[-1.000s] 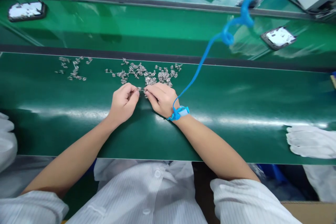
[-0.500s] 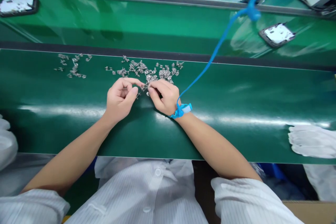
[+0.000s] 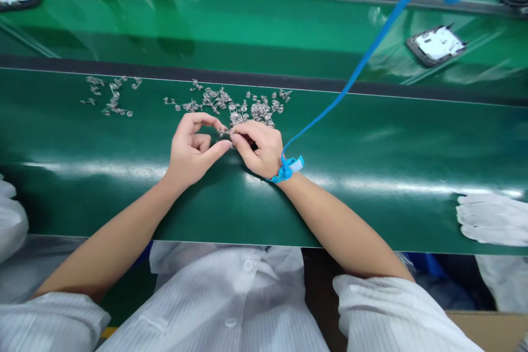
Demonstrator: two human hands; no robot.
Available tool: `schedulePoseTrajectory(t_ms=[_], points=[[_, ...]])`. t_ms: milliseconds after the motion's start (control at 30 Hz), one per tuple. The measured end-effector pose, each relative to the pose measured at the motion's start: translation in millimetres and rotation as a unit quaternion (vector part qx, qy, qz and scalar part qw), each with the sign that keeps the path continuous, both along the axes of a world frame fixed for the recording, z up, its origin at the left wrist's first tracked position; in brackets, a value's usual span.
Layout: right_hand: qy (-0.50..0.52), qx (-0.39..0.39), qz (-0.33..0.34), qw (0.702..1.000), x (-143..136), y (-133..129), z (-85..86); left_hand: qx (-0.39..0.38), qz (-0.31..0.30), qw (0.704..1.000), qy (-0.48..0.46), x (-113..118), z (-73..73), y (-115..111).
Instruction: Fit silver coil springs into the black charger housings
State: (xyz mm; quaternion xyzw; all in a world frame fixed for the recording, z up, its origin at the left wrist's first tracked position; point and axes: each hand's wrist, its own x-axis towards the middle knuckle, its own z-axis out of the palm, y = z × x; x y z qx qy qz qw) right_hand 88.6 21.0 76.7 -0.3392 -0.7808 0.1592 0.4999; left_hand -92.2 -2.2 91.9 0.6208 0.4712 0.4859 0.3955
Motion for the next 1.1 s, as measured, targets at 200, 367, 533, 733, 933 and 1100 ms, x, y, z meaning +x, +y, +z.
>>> schedulePoseTrajectory(t_ms=[200,367,533,733,933,1100], points=[[-0.004,-0.003,0.011,1.0,0.1,-0.4,1.3,-0.005,0.016,1.0,0.021,1.2,-2.2,0.3],[0.009,-0.007,0.001,1.0,0.9,-0.8,2.1,0.009,0.035,0.999,0.018,0.9,-3.9,0.1],[0.0,0.003,-0.024,1.0,0.7,-0.4,1.4,0.002,0.037,0.999,0.034,-1.2,-3.3,1.5],[0.007,0.042,0.009,0.999,-0.6,1.9,0.5,0.147,0.028,0.979,0.14,-3.4,-0.3,6.0],[0.046,-0.024,0.073,0.996,-2.6,1.8,-1.1,0.278,0.055,0.915,0.286,-6.0,-9.5,5.8],[0.066,-0.122,0.08,0.987,-6.7,-5.9,2.4,0.325,0.075,0.864,0.378,-5.7,-13.8,2.6]])
